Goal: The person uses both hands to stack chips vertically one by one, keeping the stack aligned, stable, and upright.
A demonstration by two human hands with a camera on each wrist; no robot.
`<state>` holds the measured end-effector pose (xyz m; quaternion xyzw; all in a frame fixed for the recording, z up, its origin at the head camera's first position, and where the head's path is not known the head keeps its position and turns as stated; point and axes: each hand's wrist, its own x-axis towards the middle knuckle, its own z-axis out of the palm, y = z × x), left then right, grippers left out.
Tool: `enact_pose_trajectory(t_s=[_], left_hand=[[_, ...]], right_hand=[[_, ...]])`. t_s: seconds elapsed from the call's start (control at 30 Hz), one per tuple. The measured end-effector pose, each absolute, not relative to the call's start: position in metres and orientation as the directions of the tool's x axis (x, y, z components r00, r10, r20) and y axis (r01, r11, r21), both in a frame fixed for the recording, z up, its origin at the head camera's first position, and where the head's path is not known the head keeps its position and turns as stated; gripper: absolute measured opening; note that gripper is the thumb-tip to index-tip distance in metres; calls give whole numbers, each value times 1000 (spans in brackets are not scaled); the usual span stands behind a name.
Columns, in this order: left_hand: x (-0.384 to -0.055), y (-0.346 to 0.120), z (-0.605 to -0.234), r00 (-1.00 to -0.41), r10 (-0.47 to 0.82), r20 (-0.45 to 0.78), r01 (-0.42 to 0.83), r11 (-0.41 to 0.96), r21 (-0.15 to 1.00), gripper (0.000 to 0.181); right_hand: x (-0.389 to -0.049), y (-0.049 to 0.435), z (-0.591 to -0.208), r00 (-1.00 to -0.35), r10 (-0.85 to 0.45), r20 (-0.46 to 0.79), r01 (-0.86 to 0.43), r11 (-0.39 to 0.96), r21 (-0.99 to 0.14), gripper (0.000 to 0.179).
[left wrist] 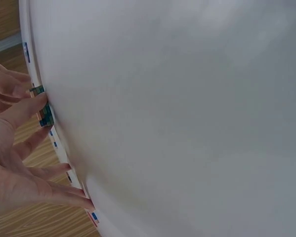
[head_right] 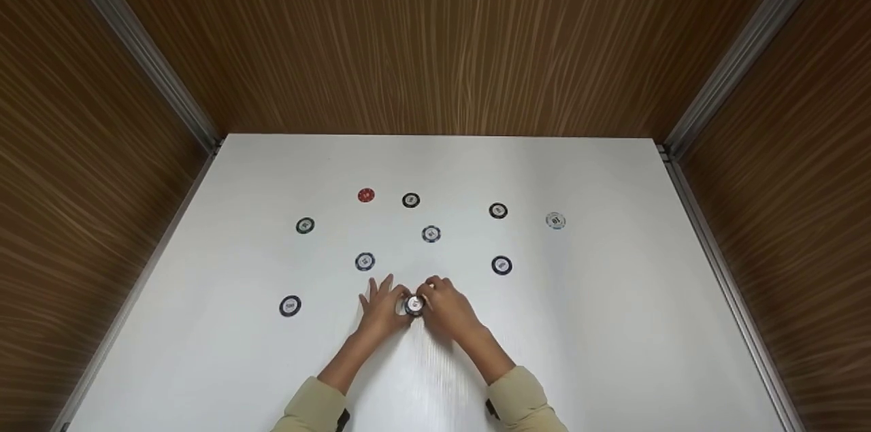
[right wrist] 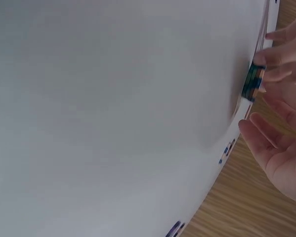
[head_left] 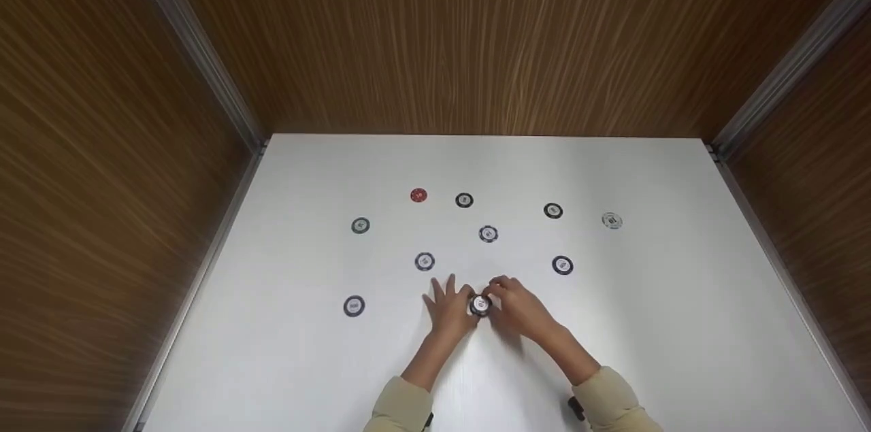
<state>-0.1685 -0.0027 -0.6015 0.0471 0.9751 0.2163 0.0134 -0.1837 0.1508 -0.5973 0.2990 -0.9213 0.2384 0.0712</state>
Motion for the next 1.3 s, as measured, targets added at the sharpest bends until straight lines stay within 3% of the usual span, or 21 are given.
enact_pose_trajectory(t_s=[0.33,0.67,1.07,1.3], left_hand=[[-168,-1,-602,-996,89,-12,73,883,463,36],[-169,-2,-603,-996,93,-8,78,876,476,37],[-168,-2,-603,-995,94,-38,65,875,480,36],[-169,-2,-603,-995,87,-46,56,886,459,35]], right_hand=[[-198,195,-586,-906,-371,204,-423,793,-438,25],[-210,239,-586,-952,-227,207,-292,874,-387,26],[-214,262,-594,-990,-142,12,-136,916,-376,38],[-218,263,-598,-979,-194,61,-202,899,-388,39]])
